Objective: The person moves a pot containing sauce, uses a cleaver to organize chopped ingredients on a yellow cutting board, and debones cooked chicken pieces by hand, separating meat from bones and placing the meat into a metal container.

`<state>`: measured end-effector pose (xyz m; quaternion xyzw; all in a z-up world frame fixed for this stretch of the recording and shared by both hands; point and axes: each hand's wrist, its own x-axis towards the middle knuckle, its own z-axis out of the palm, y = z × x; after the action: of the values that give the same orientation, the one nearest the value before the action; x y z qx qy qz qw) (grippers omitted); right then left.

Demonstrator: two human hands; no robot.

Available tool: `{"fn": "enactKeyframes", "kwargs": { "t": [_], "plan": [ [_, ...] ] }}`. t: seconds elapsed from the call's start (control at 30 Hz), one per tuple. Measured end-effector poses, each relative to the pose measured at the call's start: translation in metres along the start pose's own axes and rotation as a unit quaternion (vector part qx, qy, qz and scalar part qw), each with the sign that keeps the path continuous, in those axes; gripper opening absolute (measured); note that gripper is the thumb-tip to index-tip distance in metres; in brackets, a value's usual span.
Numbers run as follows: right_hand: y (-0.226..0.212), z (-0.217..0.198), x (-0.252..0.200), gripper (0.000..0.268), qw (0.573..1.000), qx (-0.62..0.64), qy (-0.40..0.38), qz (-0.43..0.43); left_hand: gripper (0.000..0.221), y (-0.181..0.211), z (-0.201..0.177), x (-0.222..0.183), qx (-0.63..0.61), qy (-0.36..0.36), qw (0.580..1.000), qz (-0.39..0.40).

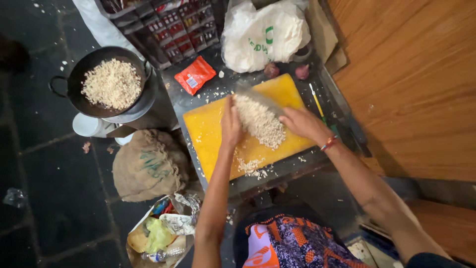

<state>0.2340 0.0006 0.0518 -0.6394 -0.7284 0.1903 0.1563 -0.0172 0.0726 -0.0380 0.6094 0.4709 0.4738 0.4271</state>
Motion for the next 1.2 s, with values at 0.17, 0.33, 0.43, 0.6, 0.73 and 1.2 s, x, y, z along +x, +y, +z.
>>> {"fn": "enactKeyframes", "kwargs": {
  "t": [0.17,0.33,0.43,0.6,0.73,1.2],
  "plan": [
    [-0.049,-0.037,-0.022,0.022,0.989,-0.067,-0.015,-0.128,0.059,0.013,-0.033,-0.023,-0.071,0.130,0.988,-0.044],
    [-0.028,-0.043,-0.069,0.018,0.997,-0.059,0.041,-0.041,0.048,0.029,-0.064,-0.034,0.215,0.011,0.975,0.056],
    [0.020,-0.021,-0.104,0.023,0.997,0.010,0.036,0.063,0.048,0.030,-0.061,-0.037,0.248,-0.049,0.963,0.092],
    [0.037,0.032,-0.154,0.028,0.855,0.355,0.024,0.378,0.062,0.038,-0.035,-0.068,0.235,-0.022,0.970,0.053],
    [-0.017,0.057,-0.146,0.026,0.834,0.389,0.083,0.382,0.085,0.051,-0.021,-0.095,0.312,0.011,0.948,0.060],
    [-0.102,0.127,-0.079,0.018,0.908,0.381,0.076,0.155,0.049,0.051,0.020,-0.072,0.089,0.219,0.972,-0.005]
  ]
}}
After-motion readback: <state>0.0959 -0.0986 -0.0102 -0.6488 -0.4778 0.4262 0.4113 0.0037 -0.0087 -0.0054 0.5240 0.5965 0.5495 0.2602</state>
